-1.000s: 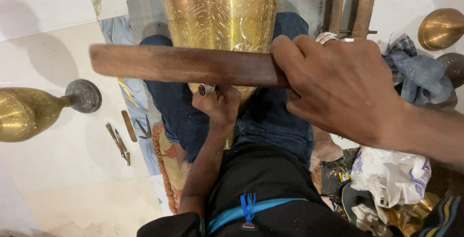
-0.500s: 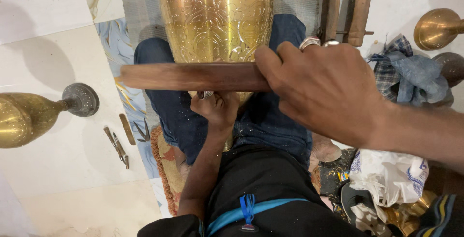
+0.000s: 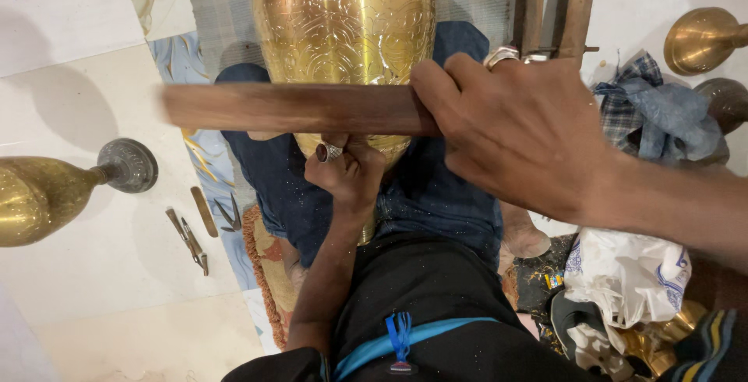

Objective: The person sits on the floor with a large brass vase held between their legs and engraves decorative patterns into its surface. They hold a chisel against the metal with one hand and strike it with a wooden mallet in the other, repositioning the chisel repeatedly to work different areas of the design.

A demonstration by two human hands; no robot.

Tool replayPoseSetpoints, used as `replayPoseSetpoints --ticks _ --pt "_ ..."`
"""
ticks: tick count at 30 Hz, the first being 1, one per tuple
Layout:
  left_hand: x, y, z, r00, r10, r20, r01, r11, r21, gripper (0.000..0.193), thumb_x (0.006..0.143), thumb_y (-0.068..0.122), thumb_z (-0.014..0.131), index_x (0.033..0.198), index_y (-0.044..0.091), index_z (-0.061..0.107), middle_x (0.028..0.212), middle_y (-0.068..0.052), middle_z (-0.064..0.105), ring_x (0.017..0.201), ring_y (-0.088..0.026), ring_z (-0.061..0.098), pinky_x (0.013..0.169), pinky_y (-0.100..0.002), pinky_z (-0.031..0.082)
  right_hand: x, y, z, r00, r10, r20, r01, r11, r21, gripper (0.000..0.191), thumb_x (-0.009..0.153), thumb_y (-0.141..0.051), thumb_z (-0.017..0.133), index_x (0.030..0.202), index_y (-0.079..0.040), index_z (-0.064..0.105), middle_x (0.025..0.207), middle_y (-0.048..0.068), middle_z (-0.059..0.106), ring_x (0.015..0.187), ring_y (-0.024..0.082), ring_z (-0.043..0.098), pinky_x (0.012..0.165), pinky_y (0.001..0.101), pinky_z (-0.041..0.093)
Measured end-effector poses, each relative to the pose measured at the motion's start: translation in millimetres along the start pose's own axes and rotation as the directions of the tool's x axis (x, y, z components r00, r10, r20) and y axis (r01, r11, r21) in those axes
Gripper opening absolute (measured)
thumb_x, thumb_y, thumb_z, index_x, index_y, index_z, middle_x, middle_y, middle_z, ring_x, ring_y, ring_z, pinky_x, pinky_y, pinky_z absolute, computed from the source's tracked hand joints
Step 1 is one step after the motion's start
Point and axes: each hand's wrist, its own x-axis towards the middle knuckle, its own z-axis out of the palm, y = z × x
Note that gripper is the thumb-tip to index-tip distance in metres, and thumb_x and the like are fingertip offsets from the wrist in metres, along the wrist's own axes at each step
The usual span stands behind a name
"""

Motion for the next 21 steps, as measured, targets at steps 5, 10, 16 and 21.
replayPoseSetpoints --ticks 5,10,16,21 --pt "-0.3 -2.2 1.1 1.000 0.025 -0.004 -0.025 0.998 0.063 0.013 0.084 -0.012 0.057 0.089 -0.002 0.064 0.065 -0.011 0.060 0.052 -0.016 0.058 0.053 -0.029 0.045 -1.6 0.5 -2.4 0.994 0.006 0.111 -0.007 1.000 0.001 0.025 0.080 -0.017 0.072 0.096 -0.008 0.056 0.066 0.003 0.053 0.040 0.015 0.050 0.033 0.0321 0.039" --pt "-2.1 -7.6 -2.1 0.999 0.044 0.006 -0.045 0.996 0.076 0.010 0.083 -0.012 0.060 0.084 -0.003 0.062 0.059 -0.010 0.053 0.047 -0.017 0.051 0.049 -0.033 0.039 -1.0 -0.2 -3.2 0.996 0.037 0.079 -0.051 0.981 0.186 0.033 0.079 -0.022 0.077 0.098 -0.005 0.055 0.066 0.004 0.053 0.040 0.019 0.051 0.034 0.0354 0.038" --pt "-2.4 -6.7 -0.2 0.999 0.040 0.000 -0.040 0.993 0.109 0.012 0.085 -0.014 0.061 0.090 -0.004 0.067 0.057 -0.007 0.054 0.045 -0.013 0.049 0.047 -0.031 0.036 -4.3 -0.7 -4.9 0.998 -0.003 -0.061 0.014 0.984 0.177 0.042 0.072 -0.025 0.077 0.101 -0.006 0.054 0.071 0.003 0.054 0.048 0.020 0.054 0.040 0.0348 0.039" --pt "0.2 -6.5 -0.8 0.996 0.089 0.011 -0.089 0.992 0.086 0.026 0.085 -0.015 0.057 0.108 -0.011 0.070 0.061 -0.008 0.058 0.046 -0.014 0.049 0.046 -0.031 0.037 -1.7 -2.8 -3.4 0.986 0.045 0.163 -0.049 0.999 0.020 0.029 0.082 -0.020 0.074 0.100 -0.009 0.055 0.065 0.002 0.053 0.040 0.016 0.051 0.032 0.0321 0.038"
